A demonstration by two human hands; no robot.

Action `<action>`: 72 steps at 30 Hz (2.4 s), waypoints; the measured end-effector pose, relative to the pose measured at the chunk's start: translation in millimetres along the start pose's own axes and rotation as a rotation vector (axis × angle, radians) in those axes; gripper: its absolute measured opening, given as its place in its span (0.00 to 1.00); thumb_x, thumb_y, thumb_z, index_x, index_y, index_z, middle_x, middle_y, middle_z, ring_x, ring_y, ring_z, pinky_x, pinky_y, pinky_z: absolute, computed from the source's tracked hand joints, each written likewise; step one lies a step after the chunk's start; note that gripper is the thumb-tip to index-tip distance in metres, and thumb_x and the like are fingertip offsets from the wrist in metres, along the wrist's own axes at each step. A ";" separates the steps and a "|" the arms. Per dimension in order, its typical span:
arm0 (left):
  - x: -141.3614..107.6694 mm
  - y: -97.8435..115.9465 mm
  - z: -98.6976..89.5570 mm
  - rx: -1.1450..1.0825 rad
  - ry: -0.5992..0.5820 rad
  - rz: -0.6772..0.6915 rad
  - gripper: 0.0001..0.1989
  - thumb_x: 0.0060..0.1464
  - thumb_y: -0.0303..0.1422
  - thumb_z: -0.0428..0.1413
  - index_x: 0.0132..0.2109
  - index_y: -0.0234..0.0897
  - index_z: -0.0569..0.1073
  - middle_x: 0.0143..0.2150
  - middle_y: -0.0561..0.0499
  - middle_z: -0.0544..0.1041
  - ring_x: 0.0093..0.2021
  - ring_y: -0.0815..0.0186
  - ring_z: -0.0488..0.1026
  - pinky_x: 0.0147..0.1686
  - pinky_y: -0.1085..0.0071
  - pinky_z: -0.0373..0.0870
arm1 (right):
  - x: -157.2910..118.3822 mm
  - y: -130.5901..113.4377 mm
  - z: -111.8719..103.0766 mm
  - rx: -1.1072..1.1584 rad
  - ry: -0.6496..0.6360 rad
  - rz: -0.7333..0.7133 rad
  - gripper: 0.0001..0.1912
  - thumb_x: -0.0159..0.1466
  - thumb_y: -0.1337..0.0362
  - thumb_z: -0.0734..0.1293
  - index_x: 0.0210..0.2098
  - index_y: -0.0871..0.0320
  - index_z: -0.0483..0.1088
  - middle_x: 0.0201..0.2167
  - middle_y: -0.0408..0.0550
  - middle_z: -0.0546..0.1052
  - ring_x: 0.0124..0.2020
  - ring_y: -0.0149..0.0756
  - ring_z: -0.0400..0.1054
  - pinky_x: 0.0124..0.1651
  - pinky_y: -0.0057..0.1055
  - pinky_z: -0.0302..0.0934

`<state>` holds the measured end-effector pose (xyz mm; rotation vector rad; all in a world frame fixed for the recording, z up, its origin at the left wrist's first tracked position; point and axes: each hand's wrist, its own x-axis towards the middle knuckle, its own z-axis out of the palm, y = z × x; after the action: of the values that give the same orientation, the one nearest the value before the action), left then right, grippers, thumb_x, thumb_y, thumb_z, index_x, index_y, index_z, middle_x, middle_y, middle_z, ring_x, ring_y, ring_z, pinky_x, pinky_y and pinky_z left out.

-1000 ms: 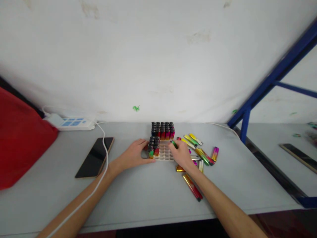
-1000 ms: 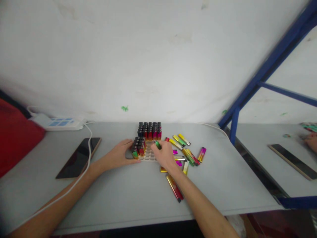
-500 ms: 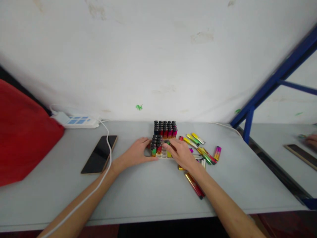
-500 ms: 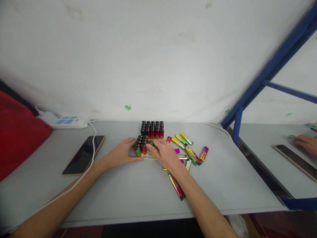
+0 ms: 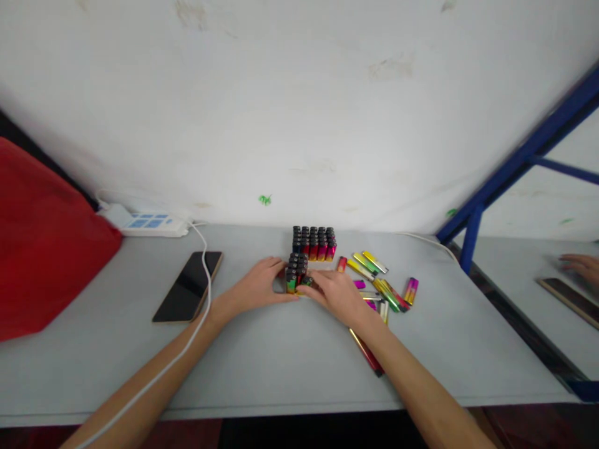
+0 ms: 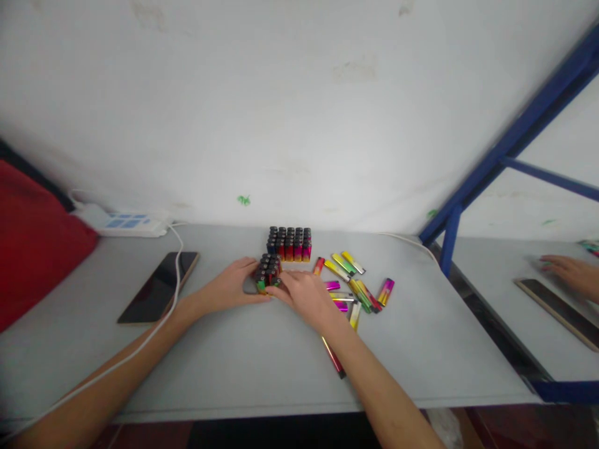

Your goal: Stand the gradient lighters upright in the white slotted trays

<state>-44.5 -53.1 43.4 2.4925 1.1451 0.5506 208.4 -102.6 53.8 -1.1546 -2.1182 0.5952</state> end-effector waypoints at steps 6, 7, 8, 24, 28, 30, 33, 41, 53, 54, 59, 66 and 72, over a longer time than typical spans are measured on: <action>0.4 1.3 -1.2 -0.002 0.001 -0.003 0.27 0.57 0.60 0.69 0.45 0.42 0.79 0.48 0.43 0.83 0.50 0.47 0.80 0.54 0.55 0.76 | 3.2 -4.1 0.2 -0.129 0.001 0.005 0.30 0.77 0.36 0.66 0.31 0.52 0.73 0.30 0.49 0.79 0.30 0.40 0.69 0.37 0.34 0.55; 0.7 1.3 -1.5 -0.001 -0.002 -0.005 0.27 0.56 0.60 0.69 0.45 0.42 0.79 0.48 0.43 0.83 0.50 0.46 0.80 0.54 0.55 0.76 | 2.1 -0.5 -5.1 -0.127 0.011 0.008 0.31 0.78 0.36 0.64 0.30 0.52 0.72 0.28 0.48 0.79 0.29 0.40 0.68 0.37 0.34 0.54; 1.0 1.1 -1.7 0.002 -0.003 -0.007 0.27 0.56 0.60 0.69 0.45 0.42 0.79 0.48 0.43 0.83 0.50 0.46 0.80 0.54 0.55 0.76 | 0.4 4.9 -12.8 -0.131 0.034 0.021 0.31 0.80 0.37 0.62 0.30 0.52 0.73 0.28 0.47 0.78 0.29 0.40 0.68 0.36 0.34 0.54; 2.4 -0.4 -1.6 0.003 -0.011 -0.019 0.28 0.53 0.61 0.70 0.44 0.42 0.79 0.48 0.42 0.84 0.51 0.45 0.80 0.53 0.54 0.78 | -27.4 91.5 -74.4 -0.456 0.029 0.323 0.07 0.69 0.59 0.78 0.44 0.55 0.82 0.47 0.57 0.83 0.50 0.51 0.76 0.56 0.42 0.67; 2.4 -1.9 -0.4 0.007 -0.006 -0.016 0.28 0.54 0.61 0.69 0.44 0.42 0.79 0.47 0.42 0.83 0.50 0.45 0.80 0.53 0.52 0.78 | -24.0 82.7 -75.2 -0.391 0.068 0.311 0.07 0.76 0.58 0.70 0.44 0.53 0.78 0.42 0.54 0.84 0.44 0.48 0.77 0.49 0.38 0.65; 2.4 -2.0 -0.2 0.013 -0.004 -0.008 0.29 0.54 0.62 0.69 0.44 0.41 0.78 0.47 0.42 0.83 0.49 0.46 0.80 0.53 0.52 0.78 | -22.3 75.0 -77.6 -0.275 0.139 0.316 0.13 0.80 0.55 0.63 0.49 0.52 0.76 0.34 0.48 0.82 0.36 0.46 0.76 0.44 0.37 0.64; 2.2 -1.8 -0.6 0.019 0.003 -0.003 0.29 0.53 0.62 0.69 0.44 0.42 0.78 0.46 0.43 0.83 0.48 0.46 0.80 0.53 0.53 0.79 | -19.3 61.9 -77.1 -0.092 0.263 0.319 0.21 0.80 0.47 0.58 0.49 0.51 0.77 0.25 0.42 0.77 0.29 0.44 0.72 0.40 0.37 0.62; 0.7 -7.3 -2.3 -0.021 -0.010 0.007 0.29 0.51 0.62 0.71 0.46 0.42 0.81 0.48 0.43 0.85 0.51 0.45 0.81 0.54 0.54 0.79 | -5.0 43.8 -52.5 0.309 0.385 0.336 0.29 0.62 0.35 0.76 0.26 0.51 0.67 0.20 0.36 0.61 0.26 0.34 0.55 0.32 0.33 0.53; -0.6 -3.8 -5.7 -0.008 -0.040 0.021 0.31 0.51 0.62 0.72 0.47 0.40 0.81 0.49 0.42 0.84 0.52 0.45 0.81 0.56 0.55 0.77 | 1.5 10.3 -23.8 0.812 0.174 0.408 0.33 0.64 0.25 0.69 0.39 0.50 0.70 0.21 0.32 0.58 0.19 0.29 0.46 0.23 0.28 0.43; -0.6 -3.6 -6.1 -0.010 -0.043 0.026 0.32 0.51 0.62 0.72 0.47 0.40 0.81 0.49 0.42 0.84 0.52 0.45 0.81 0.56 0.55 0.77 | 2.4 10.4 -21.1 0.830 0.178 0.442 0.35 0.64 0.24 0.68 0.34 0.51 0.69 0.20 0.32 0.55 0.19 0.28 0.44 0.23 0.28 0.41; -0.3 -4.4 -6.7 0.011 -0.059 0.035 0.31 0.52 0.63 0.70 0.45 0.39 0.81 0.48 0.42 0.83 0.52 0.46 0.81 0.55 0.56 0.76 | 6.2 10.5 -13.4 0.819 0.232 0.608 0.37 0.66 0.28 0.64 0.19 0.50 0.54 0.16 0.33 0.49 0.18 0.27 0.39 0.22 0.29 0.35; -0.5 -4.9 -6.1 0.004 -0.034 0.058 0.32 0.53 0.64 0.69 0.45 0.40 0.80 0.47 0.44 0.83 0.50 0.47 0.80 0.55 0.56 0.76 | 7.0 6.5 -10.4 0.742 0.270 0.620 0.31 0.72 0.39 0.58 0.19 0.49 0.53 0.15 0.36 0.51 0.17 0.29 0.41 0.21 0.31 0.36; -0.6 -5.7 -5.8 0.016 -0.057 0.047 0.31 0.53 0.62 0.70 0.46 0.38 0.81 0.48 0.41 0.83 0.51 0.45 0.81 0.54 0.55 0.77 | 6.3 11.9 -10.5 0.732 0.274 0.525 0.38 0.68 0.24 0.61 0.25 0.52 0.65 0.18 0.34 0.54 0.19 0.30 0.47 0.23 0.31 0.43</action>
<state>-51.3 -49.3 45.8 2.5371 1.0760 0.4819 220.2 -90.3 55.4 -1.2439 -1.1781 1.2380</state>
